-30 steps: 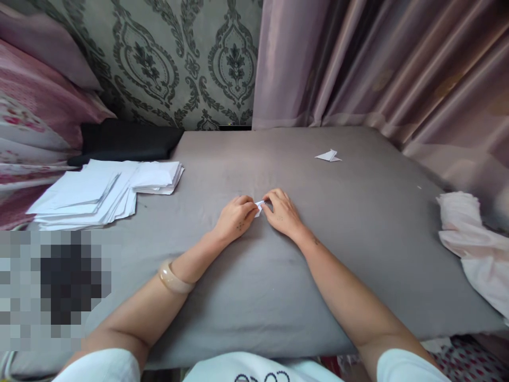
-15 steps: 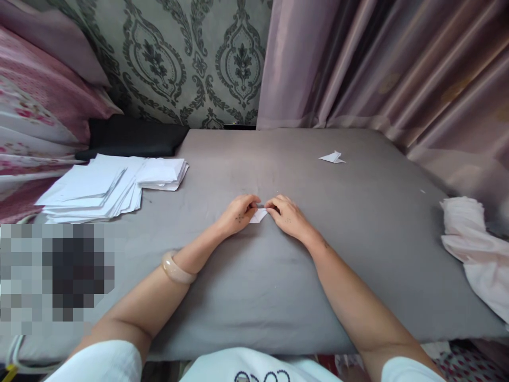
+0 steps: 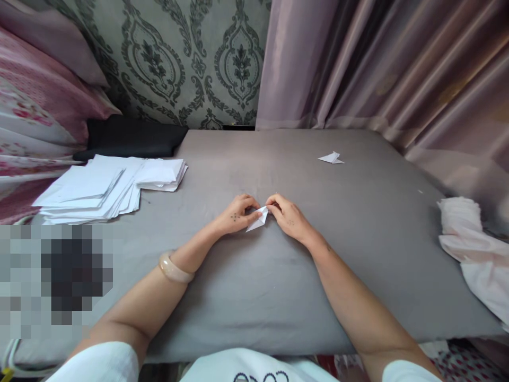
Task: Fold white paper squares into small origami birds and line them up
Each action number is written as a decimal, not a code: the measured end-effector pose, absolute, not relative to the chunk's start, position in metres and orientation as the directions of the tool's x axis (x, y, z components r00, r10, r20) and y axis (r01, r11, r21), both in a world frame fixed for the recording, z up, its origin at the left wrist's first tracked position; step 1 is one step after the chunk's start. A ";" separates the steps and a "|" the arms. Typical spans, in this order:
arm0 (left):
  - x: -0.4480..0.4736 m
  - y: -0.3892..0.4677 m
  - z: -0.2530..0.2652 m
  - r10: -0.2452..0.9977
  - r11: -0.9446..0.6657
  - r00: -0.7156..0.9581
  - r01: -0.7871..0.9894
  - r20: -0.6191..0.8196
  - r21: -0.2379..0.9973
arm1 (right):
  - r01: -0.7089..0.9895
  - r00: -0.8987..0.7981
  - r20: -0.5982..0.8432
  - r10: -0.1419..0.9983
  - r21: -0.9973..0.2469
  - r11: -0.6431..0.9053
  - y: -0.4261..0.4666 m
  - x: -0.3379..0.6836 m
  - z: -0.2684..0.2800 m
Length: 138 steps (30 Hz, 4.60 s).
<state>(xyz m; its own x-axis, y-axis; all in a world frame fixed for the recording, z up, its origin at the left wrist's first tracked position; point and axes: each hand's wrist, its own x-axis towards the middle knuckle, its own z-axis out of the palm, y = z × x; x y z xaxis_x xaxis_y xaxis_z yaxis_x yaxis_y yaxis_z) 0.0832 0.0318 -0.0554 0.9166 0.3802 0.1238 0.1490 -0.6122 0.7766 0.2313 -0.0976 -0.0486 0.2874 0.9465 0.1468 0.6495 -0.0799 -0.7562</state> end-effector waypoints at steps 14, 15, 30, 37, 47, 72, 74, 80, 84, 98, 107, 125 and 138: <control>0.091 0.026 -0.049 0.671 0.326 0.725 -0.097 -0.158 0.940 | 0.106 0.536 -0.006 0.844 -0.992 -0.074 -0.087 0.212 -0.048; 0.092 0.026 -0.050 0.673 0.358 0.719 -0.114 -0.172 0.927 | 0.070 0.526 -0.023 0.850 -0.995 -0.070 -0.087 0.208 -0.049; 0.087 0.018 -0.045 0.587 0.250 0.789 0.034 -0.179 0.968 | 0.179 0.558 0.118 0.821 -0.984 0.020 -0.088 0.216 -0.048; 0.090 0.023 -0.050 0.605 0.418 0.774 -0.110 -0.186 0.902 | -0.155 0.503 -0.083 0.860 -0.988 -0.005 -0.085 0.210 -0.046; 0.086 0.021 -0.047 0.557 -0.701 0.652 0.038 0.514 0.712 | 0.774 0.391 0.487 0.781 -0.634 0.008 -0.095 0.215 -0.054; 0.086 0.030 -0.060 0.528 -0.650 0.838 0.295 0.137 0.700 | 0.703 0.472 0.100 0.876 -0.643 -0.305 -0.098 0.219 -0.058; 0.087 0.029 -0.059 0.546 -0.644 0.828 0.316 0.129 0.697 | 0.696 0.492 0.103 0.864 -0.643 -0.319 -0.096 0.221 -0.061; 0.090 0.026 -0.059 0.586 -0.647 0.799 0.362 0.133 0.671 | 0.698 0.521 0.106 0.847 -0.624 -0.351 -0.093 0.219 -0.062; 0.091 0.027 -0.058 0.578 -0.658 0.805 0.365 0.131 0.659 | 0.707 0.529 0.117 0.841 -0.609 -0.360 -0.092 0.217 -0.061; 0.094 0.023 -0.067 0.625 -0.657 0.766 0.412 0.150 0.631 | 0.717 0.534 0.126 0.836 -0.592 -0.369 -0.090 0.218 -0.066; 0.096 0.028 -0.065 0.645 -0.553 0.762 0.407 0.064 0.727 | 0.725 0.507 0.174 0.844 -0.616 -0.309 -0.092 0.216 -0.070; 0.091 0.022 -0.057 0.589 0.028 0.808 0.006 -0.021 1.000 | 0.212 0.500 0.048 0.865 -0.975 -0.069 -0.087 0.221 -0.062; 0.092 0.016 -0.054 0.671 -0.007 0.741 -0.002 0.006 1.000 | 0.323 0.544 0.141 0.827 -0.945 -0.052 -0.086 0.215 -0.058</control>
